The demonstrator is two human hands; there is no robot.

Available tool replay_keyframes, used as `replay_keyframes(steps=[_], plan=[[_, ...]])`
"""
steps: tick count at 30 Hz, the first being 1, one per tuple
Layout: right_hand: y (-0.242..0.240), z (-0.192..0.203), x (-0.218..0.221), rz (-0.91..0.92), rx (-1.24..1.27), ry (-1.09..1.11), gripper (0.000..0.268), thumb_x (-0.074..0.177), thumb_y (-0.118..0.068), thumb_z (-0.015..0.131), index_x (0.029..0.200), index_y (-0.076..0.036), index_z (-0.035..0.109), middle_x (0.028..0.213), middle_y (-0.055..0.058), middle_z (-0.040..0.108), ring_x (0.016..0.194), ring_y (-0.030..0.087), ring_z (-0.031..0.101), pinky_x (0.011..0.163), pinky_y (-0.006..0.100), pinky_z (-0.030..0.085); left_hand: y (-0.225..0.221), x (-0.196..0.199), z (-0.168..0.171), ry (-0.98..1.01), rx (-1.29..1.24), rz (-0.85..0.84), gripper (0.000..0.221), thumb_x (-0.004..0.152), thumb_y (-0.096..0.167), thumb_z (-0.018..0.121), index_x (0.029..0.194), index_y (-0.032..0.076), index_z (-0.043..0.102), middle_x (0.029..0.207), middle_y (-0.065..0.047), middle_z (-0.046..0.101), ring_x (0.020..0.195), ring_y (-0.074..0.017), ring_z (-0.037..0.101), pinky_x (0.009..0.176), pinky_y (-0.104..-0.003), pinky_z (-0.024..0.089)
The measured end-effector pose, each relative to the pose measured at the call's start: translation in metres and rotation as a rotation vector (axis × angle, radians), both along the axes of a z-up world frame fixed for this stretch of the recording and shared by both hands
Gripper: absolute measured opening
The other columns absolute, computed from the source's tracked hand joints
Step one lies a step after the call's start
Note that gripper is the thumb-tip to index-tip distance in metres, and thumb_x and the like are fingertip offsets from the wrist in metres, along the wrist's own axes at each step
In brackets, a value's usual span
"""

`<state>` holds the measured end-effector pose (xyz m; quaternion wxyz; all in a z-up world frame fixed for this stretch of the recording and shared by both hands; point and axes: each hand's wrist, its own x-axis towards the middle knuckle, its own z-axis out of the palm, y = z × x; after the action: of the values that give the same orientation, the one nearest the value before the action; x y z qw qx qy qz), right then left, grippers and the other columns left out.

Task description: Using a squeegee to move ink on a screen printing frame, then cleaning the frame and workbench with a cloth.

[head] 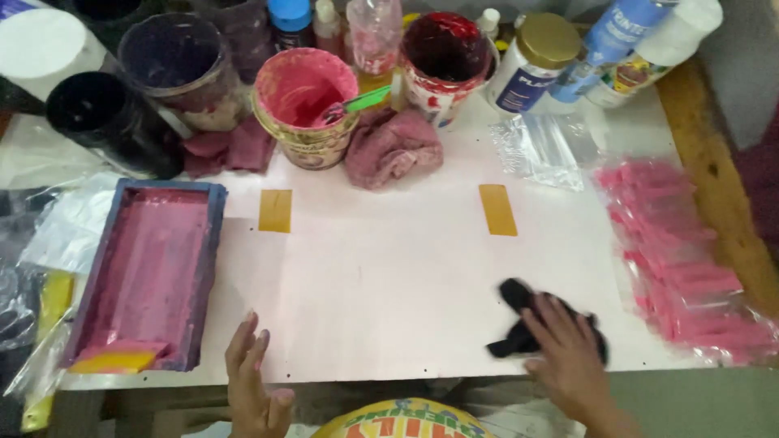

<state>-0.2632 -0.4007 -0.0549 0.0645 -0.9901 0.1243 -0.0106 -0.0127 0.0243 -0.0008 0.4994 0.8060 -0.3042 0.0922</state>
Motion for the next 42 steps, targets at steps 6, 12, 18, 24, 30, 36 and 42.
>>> replay_keyframes(steps=[6,12,18,24,30,36,42], plan=[[0.065,0.014,0.038,0.415,-0.136,-0.119,0.085,0.094,-0.082,0.021,0.158,-0.030,0.038,0.171,0.001,0.029,0.159,0.025,0.024,0.123,0.048,0.015,-0.005,-0.003,0.012,-0.047,-0.159,0.005,0.069,0.110,0.066,0.031,0.155,0.015,0.040,0.161,-0.023,0.041,0.153,-0.0351,0.044,0.125,-0.049,0.041],[0.211,0.059,0.204,0.828,0.253,-0.233,0.076,0.101,-0.072,0.028,0.160,-0.024,0.036,0.167,0.010,0.038,0.153,0.037,0.039,0.115,0.061,0.028,0.006,-0.004,0.024,-0.115,-0.185,-0.036,0.071,0.109,0.068,0.033,0.151,0.012,0.044,0.160,-0.027,0.040,0.150,-0.0395,0.046,0.122,-0.047,0.044],[0.190,0.028,0.265,0.518,0.145,0.055,0.092,0.079,-0.062,0.071,0.154,-0.019,0.041,0.168,0.011,0.026,0.154,0.033,0.022,0.118,0.059,0.016,0.026,-0.010,0.042,-0.105,-0.178,-0.040,0.061,0.112,0.061,0.036,0.155,0.017,0.041,0.161,-0.024,0.038,0.154,-0.0380,0.043,0.127,-0.052,0.039],[0.166,0.041,0.278,0.121,0.010,0.213,0.099,0.086,-0.067,0.056,0.160,-0.011,0.025,0.172,0.014,0.011,0.157,0.032,0.010,0.119,0.062,0.015,0.030,-0.023,0.020,0.047,-0.175,0.051,0.068,0.109,0.068,0.031,0.155,0.020,0.041,0.162,-0.022,0.038,0.153,-0.0361,0.042,0.121,-0.049,0.042],[0.188,0.063,0.218,0.314,0.128,0.434,0.097,0.091,-0.070,0.063,0.162,-0.020,0.021,0.173,0.004,-0.001,0.158,0.025,-0.001,0.122,0.058,-0.001,0.029,-0.018,0.026,-0.026,-0.175,-0.009,0.066,0.110,0.066,0.033,0.155,0.018,0.041,0.161,-0.022,0.039,0.150,-0.0341,0.045,0.121,-0.050,0.042],[0.167,0.040,0.256,0.203,0.070,0.187,0.099,0.085,-0.066,0.063,0.161,-0.014,0.025,0.173,0.011,0.012,0.158,0.031,0.010,0.118,0.061,0.014,0.026,-0.016,0.023,0.098,-0.221,-0.042,0.067,0.108,0.063,0.037,0.152,0.012,0.044,0.160,-0.024,0.037,0.153,-0.0368,0.040,0.122,-0.047,0.040],[0.135,0.025,0.214,0.419,0.033,0.244,0.091,0.091,-0.075,0.052,0.162,-0.023,0.027,0.173,0.001,0.012,0.158,0.024,0.007,0.118,0.061,0.010,0.031,-0.011,0.015,0.096,-0.113,-0.043,0.067,0.107,0.066,0.032,0.153,0.018,0.043,0.162,-0.020,0.038,0.152,-0.0350,0.042,0.119,-0.051,0.042]])
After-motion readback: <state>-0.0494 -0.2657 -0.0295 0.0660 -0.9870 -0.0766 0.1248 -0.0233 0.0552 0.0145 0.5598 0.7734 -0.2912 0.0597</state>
